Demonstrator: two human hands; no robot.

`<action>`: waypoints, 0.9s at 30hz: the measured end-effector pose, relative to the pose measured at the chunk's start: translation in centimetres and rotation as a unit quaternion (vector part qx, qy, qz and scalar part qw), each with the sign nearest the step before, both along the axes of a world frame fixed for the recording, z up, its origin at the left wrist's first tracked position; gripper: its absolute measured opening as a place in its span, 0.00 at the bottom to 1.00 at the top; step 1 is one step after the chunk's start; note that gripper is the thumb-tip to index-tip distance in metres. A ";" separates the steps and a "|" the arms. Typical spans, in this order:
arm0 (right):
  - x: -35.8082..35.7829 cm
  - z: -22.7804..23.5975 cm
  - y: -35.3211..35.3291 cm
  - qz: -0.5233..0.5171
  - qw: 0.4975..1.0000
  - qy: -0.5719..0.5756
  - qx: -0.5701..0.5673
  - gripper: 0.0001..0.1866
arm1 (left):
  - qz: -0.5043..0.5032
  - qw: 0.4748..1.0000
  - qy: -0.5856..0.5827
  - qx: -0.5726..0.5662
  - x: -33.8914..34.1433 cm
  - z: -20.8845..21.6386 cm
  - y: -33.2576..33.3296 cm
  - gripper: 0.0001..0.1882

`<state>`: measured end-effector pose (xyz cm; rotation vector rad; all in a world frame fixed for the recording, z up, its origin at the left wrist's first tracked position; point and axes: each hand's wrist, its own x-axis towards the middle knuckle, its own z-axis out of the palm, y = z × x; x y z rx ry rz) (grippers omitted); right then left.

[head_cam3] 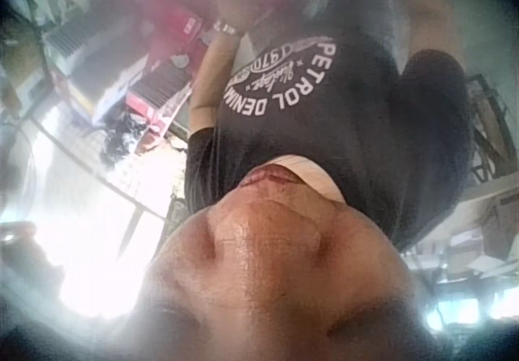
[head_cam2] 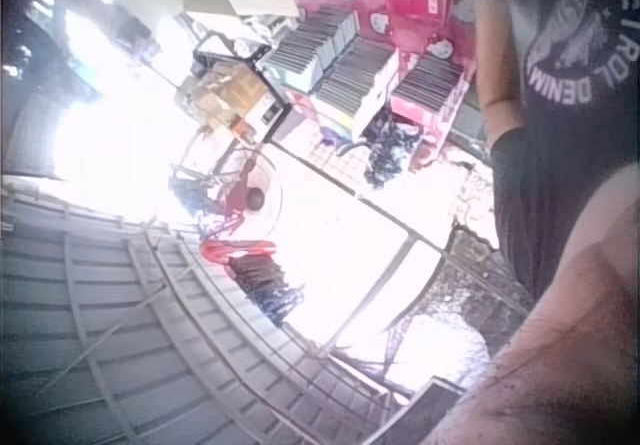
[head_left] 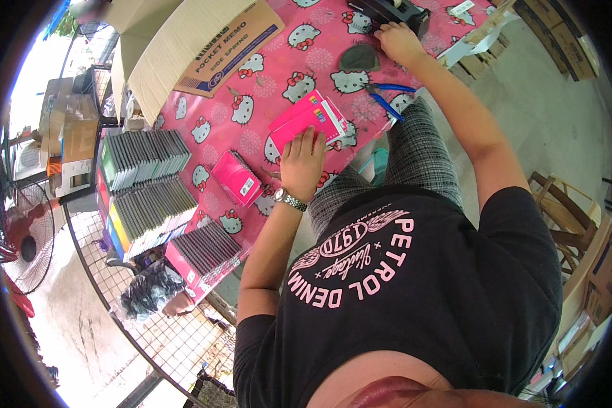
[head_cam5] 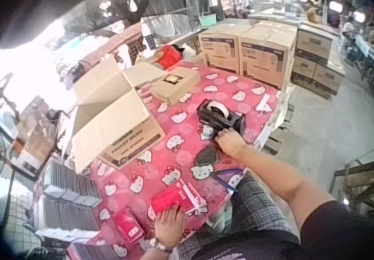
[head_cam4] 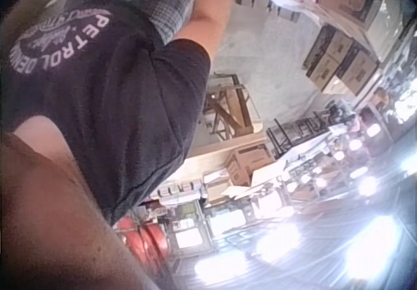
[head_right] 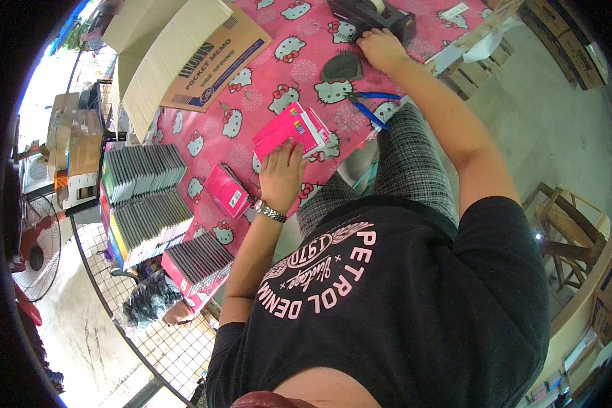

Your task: The person applies adhesive tape to the spine of spiral-bound notepads using their hands and a tape dispenser.

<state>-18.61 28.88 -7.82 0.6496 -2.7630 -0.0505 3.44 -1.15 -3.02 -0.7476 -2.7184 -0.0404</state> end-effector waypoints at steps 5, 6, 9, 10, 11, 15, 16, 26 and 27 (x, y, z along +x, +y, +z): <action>0.0 2.3 -0.3 -0.040 0.969 -0.071 -0.233 0.14 | -0.056 0.996 -0.062 0.021 -1.2 2.1 -1.4 0.15; 0.1 2.9 -0.1 -0.028 0.964 -0.050 -0.259 0.15 | -0.051 0.993 -0.102 0.038 -1.7 3.1 -1.5 0.14; 0.8 4.6 -0.4 0.013 0.941 -0.021 -0.337 0.17 | 0.006 0.987 -0.156 0.043 -3.2 6.4 -1.5 0.14; 1.6 5.0 -0.8 0.030 0.930 -0.035 -0.366 0.18 | 0.033 0.986 -0.162 0.037 -3.7 6.9 -1.5 0.14; 2.1 5.6 -1.3 0.050 0.917 -0.047 -0.393 0.19 | 0.019 0.991 -0.115 0.065 -4.2 6.4 -1.6 0.14; 11.9 3.9 -8.3 0.081 0.733 -0.275 -0.616 0.33 | 0.084 0.996 -0.018 0.036 -4.8 4.0 0.1 0.15; 14.6 3.9 -10.3 0.078 0.715 -0.284 -0.634 0.36 | 0.095 0.994 -0.004 0.052 -4.8 3.6 0.5 0.16; 14.5 7.8 -10.7 0.155 0.797 -0.293 -0.505 0.17 | 0.070 0.993 0.006 0.091 -3.8 2.8 -0.1 0.12; 13.7 8.6 -10.1 0.181 0.819 -0.292 -0.459 0.15 | 0.061 0.993 0.007 0.101 -3.7 2.9 -0.3 0.12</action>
